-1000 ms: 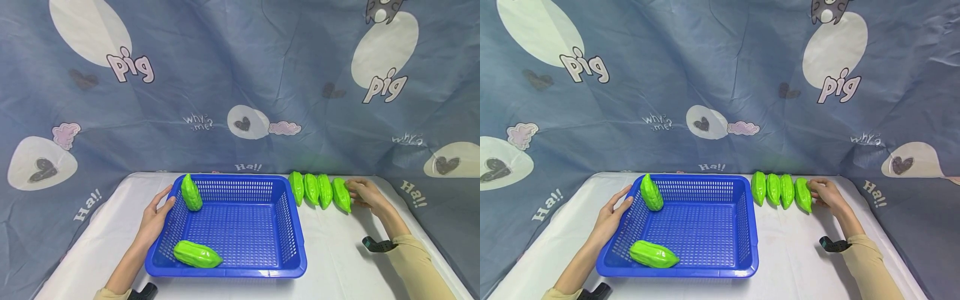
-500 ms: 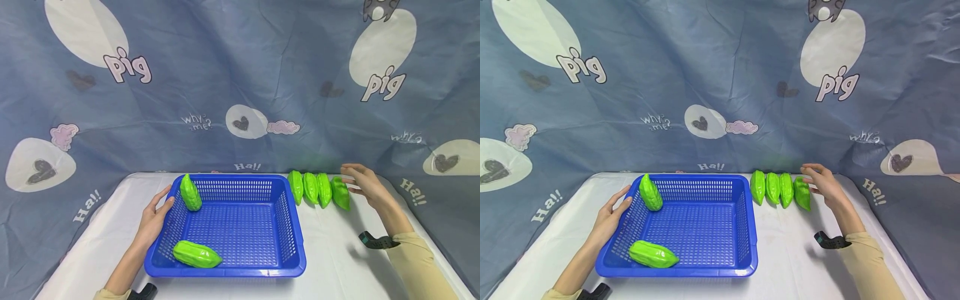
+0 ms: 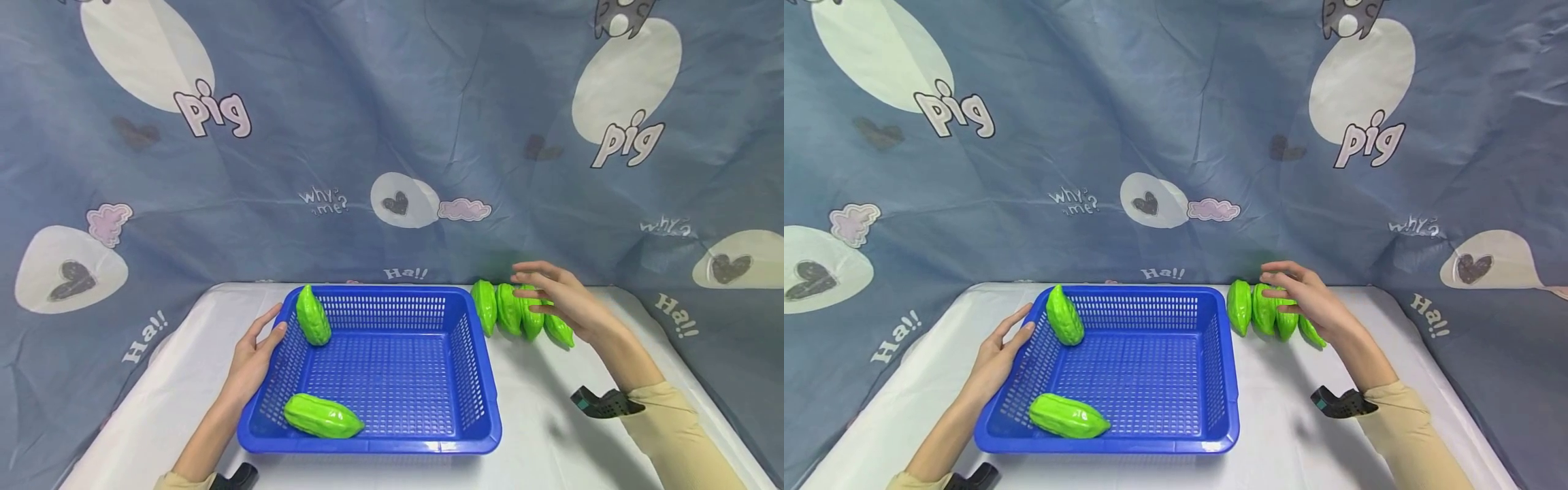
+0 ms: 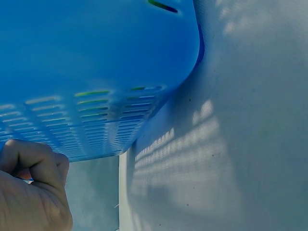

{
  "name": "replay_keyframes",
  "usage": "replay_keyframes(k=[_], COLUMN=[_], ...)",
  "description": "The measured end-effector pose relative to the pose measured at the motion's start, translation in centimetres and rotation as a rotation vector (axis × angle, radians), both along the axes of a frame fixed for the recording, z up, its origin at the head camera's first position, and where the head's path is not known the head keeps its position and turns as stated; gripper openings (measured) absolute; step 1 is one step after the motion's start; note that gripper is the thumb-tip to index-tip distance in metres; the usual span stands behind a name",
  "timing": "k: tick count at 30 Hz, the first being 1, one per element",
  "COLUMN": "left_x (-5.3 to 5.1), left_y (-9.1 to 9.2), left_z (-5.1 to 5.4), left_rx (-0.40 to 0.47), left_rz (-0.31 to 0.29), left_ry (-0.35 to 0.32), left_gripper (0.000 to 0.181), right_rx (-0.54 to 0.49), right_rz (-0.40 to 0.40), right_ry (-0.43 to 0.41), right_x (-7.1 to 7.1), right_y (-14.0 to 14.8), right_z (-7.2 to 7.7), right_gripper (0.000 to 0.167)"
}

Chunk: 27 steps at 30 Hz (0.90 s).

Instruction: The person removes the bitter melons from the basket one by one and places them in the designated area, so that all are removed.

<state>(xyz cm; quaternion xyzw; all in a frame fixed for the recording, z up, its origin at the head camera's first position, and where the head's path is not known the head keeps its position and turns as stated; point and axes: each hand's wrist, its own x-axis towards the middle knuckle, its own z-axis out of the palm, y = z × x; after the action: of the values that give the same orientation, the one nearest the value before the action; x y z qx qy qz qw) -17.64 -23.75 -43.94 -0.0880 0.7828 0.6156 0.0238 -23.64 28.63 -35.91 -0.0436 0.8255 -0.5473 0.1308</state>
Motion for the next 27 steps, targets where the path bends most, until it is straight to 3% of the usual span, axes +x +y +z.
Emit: replay_keyframes(k=[5, 11, 18, 27], left_x=[-0.1, -0.2, -0.3, -0.1], left_y=[0.0, 0.2, 0.3, 0.1], left_z=[-0.1, -0.2, -0.4, 0.1], left_rx=[0.008, 0.015, 0.022, 0.000], left_rz=[-0.001, -0.001, -0.005, -0.007], left_ry=[-0.006, -0.014, -0.025, -0.014], left_gripper=[0.061, 0.061, 0.061, 0.061], right_rx=[-0.070, -0.143, -0.167, -0.166], right_rz=[0.076, 0.174, 0.267, 0.407], right_ry=[-0.020, -0.077, -0.119, -0.149], right_x=[0.6, 1.1, 1.1, 1.7], right_y=[-2.6, -5.6, -8.6, -13.2], right_z=[1.0, 0.8, 0.6, 0.5], right_gripper=[0.058, 0.056, 0.046, 0.046])
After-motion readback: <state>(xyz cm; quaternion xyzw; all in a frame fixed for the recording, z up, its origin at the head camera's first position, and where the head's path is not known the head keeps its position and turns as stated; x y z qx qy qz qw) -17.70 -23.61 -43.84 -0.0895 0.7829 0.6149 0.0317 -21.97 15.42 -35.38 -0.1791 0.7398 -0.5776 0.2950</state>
